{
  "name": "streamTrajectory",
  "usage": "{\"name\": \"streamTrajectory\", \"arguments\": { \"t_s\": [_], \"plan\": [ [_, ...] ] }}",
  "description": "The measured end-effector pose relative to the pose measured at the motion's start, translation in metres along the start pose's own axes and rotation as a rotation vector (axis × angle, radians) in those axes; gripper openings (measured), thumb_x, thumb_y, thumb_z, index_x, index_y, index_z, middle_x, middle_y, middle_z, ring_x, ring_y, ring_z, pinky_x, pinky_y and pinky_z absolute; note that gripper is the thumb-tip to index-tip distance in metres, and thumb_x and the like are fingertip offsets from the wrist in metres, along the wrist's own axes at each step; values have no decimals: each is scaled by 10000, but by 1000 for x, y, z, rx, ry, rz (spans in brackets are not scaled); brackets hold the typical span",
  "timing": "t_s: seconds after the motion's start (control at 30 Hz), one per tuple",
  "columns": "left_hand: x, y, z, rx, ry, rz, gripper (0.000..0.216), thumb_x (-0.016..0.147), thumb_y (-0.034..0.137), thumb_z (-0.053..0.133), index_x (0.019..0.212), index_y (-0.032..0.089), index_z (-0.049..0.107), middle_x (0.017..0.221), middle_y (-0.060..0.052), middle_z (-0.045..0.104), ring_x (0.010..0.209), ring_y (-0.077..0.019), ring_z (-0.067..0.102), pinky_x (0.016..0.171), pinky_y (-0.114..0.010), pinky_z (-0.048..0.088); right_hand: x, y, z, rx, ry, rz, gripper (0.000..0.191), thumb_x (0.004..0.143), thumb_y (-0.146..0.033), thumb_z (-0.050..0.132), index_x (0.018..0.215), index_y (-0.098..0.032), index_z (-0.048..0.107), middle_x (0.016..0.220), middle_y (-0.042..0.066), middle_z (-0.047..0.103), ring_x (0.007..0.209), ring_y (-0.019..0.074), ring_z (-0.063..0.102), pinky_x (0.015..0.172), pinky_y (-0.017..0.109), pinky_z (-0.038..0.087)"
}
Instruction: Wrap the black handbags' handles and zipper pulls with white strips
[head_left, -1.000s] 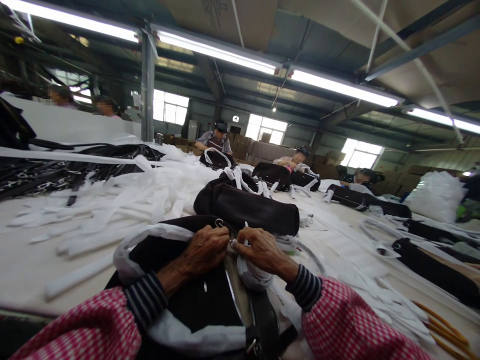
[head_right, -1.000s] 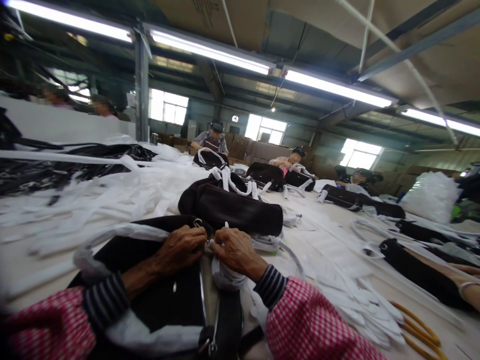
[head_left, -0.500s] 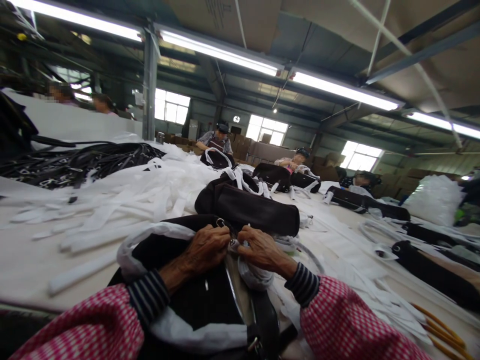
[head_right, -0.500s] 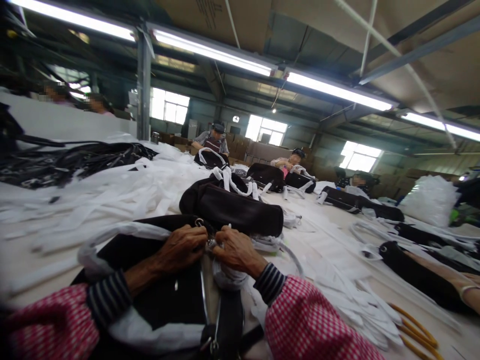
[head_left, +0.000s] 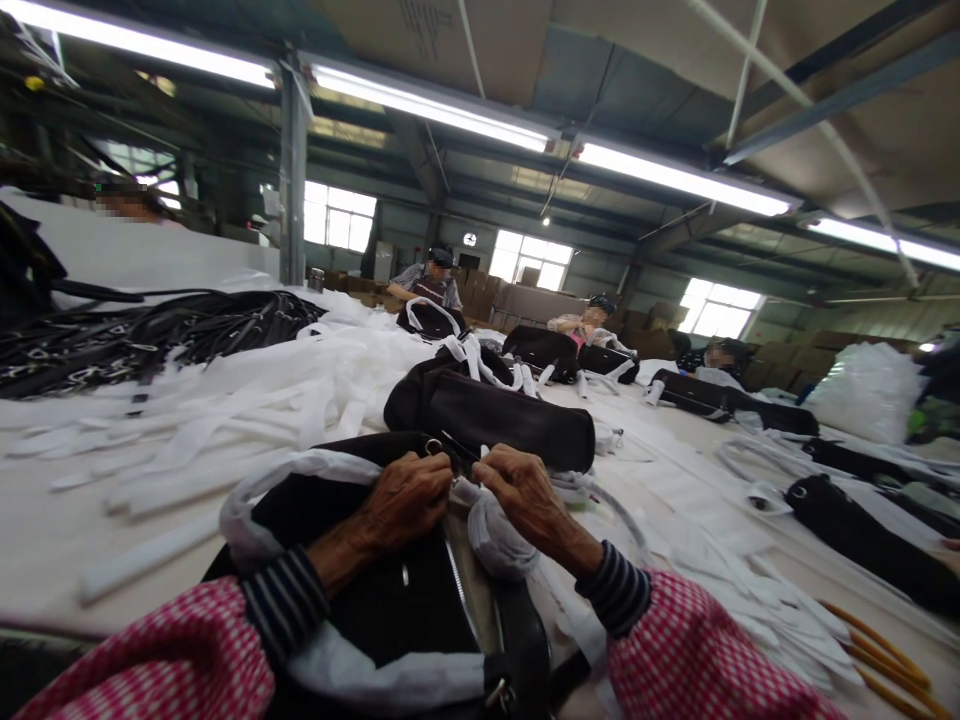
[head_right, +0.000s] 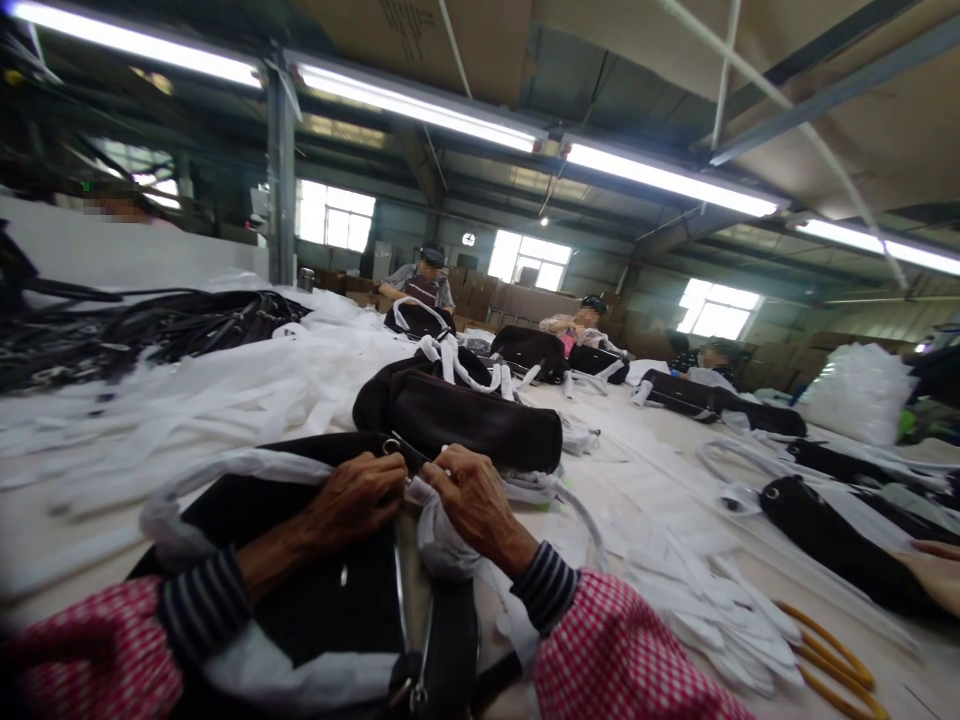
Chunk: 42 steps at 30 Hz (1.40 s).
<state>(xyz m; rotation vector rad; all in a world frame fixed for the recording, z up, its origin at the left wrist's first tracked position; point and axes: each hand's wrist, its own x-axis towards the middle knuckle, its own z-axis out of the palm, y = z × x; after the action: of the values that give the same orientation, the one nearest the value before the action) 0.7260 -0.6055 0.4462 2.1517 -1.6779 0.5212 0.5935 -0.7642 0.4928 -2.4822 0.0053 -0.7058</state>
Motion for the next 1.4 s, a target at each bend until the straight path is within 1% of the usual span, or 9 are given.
{"name": "streamTrajectory", "arguments": {
  "t_s": [0.17, 0.3, 0.37, 0.47, 0.57, 0.77, 1.13, 1.27, 1.4],
  "plan": [
    [0, 0, 0, -6, -17, -3, 130, 832, 71, 545, 773, 182, 578, 878, -13, 645, 766, -172, 590, 716, -321, 373, -1, 3, 7, 31, 27, -1, 295, 957, -239, 615, 672, -165, 636, 733, 0, 594, 690, 133, 537, 662, 268, 359],
    [0, 0, -2, -12, -19, -5, 125, 839, 74, 549, 791, 183, 585, 889, -16, 644, 787, -177, 598, 720, -323, 370, -4, 3, 9, 81, -19, 8, 151, 950, -258, 641, 852, -188, 733, 837, 2, 691, 775, 150, 609, 733, 263, 406],
    [0, 0, -2, -15, -33, 0, 117, 848, 82, 551, 815, 185, 598, 905, -18, 647, 800, -180, 604, 721, -326, 369, -4, 1, 8, 101, -40, 8, 174, 971, -317, 628, 906, -200, 738, 874, 4, 707, 799, 158, 624, 752, 268, 420],
    [0, -1, 0, -19, -32, 11, 116, 850, 83, 551, 829, 185, 603, 927, -18, 652, 834, -184, 613, 729, -329, 371, -4, -2, 6, 86, -42, -11, 319, 1024, -402, 540, 867, -194, 723, 837, 29, 687, 776, 171, 616, 745, 287, 427],
    [-1, -2, 3, -29, 7, 21, 126, 845, 74, 548, 804, 185, 590, 910, -13, 647, 825, -177, 606, 730, -327, 372, -3, -1, 7, 63, -23, -34, 397, 1050, -371, 476, 779, -185, 699, 788, 39, 665, 747, 168, 601, 740, 293, 422],
    [-1, -4, 5, 1, 14, 20, 121, 846, 85, 554, 785, 185, 586, 886, -16, 641, 771, -177, 584, 721, -332, 376, -3, 1, 10, 60, 5, 4, 202, 952, -231, 635, 779, -166, 716, 775, 3, 667, 743, 140, 598, 710, 259, 391],
    [-1, -3, 4, 29, -9, 8, 98, 862, 112, 571, 803, 181, 607, 912, -20, 661, 782, -177, 592, 725, -323, 386, -7, -1, 10, 47, 10, 36, 148, 901, -175, 664, 765, -164, 723, 795, 5, 684, 747, 144, 604, 732, 268, 399],
    [-1, -2, 3, 12, -4, 4, 103, 847, 98, 571, 795, 180, 606, 910, -16, 656, 775, -170, 591, 730, -317, 391, -18, -3, -2, 48, 10, 12, 155, 908, -180, 641, 771, -170, 712, 802, 5, 661, 728, 139, 587, 706, 267, 396],
    [0, 0, 3, 22, 3, -11, 105, 843, 99, 565, 788, 183, 597, 886, -12, 646, 746, -168, 574, 723, -315, 391, -26, -7, -19, 33, 45, 44, 169, 902, -189, 636, 759, -178, 724, 794, 3, 658, 714, 137, 585, 679, 264, 392]
  ]
}}
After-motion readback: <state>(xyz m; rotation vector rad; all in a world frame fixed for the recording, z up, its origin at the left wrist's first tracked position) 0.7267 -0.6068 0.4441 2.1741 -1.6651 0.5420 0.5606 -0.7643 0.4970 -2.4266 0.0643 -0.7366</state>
